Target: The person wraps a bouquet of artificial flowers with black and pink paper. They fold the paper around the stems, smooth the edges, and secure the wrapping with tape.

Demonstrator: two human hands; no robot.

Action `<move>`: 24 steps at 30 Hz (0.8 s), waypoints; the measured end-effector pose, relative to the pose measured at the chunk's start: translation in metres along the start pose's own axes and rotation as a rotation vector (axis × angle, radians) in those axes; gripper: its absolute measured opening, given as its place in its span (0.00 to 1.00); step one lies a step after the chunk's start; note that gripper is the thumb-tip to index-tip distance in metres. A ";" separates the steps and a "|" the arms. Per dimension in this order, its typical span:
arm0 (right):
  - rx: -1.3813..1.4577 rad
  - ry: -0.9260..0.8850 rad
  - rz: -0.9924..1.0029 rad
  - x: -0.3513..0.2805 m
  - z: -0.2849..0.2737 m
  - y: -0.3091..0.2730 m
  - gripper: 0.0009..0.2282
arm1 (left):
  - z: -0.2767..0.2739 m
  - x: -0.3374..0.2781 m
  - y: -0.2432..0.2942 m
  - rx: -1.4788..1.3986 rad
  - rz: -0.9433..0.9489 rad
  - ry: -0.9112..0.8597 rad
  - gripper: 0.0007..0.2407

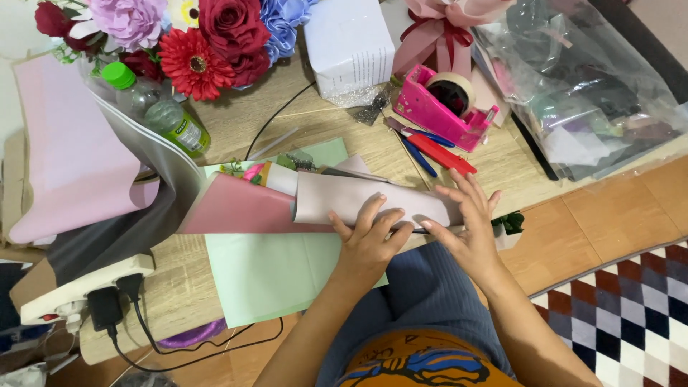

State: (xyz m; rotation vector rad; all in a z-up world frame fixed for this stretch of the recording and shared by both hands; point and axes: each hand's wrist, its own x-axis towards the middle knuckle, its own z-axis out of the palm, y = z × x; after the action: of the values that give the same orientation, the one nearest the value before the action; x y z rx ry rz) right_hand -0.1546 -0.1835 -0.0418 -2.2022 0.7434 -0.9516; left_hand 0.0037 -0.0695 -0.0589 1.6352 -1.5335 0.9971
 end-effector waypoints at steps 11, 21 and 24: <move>-0.192 0.035 -0.045 -0.005 0.005 -0.006 0.32 | -0.007 0.007 0.002 0.040 -0.001 -0.007 0.07; -0.249 0.049 -0.125 0.009 0.011 -0.008 0.34 | -0.006 0.009 0.004 0.051 -0.029 0.023 0.09; -0.257 0.026 -0.108 0.003 0.006 -0.010 0.33 | -0.009 0.009 0.004 0.064 -0.013 0.007 0.08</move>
State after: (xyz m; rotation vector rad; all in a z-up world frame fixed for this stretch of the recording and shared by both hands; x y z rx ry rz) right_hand -0.1452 -0.1771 -0.0363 -2.4787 0.8039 -0.9847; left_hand -0.0010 -0.0664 -0.0468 1.6821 -1.4980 1.0535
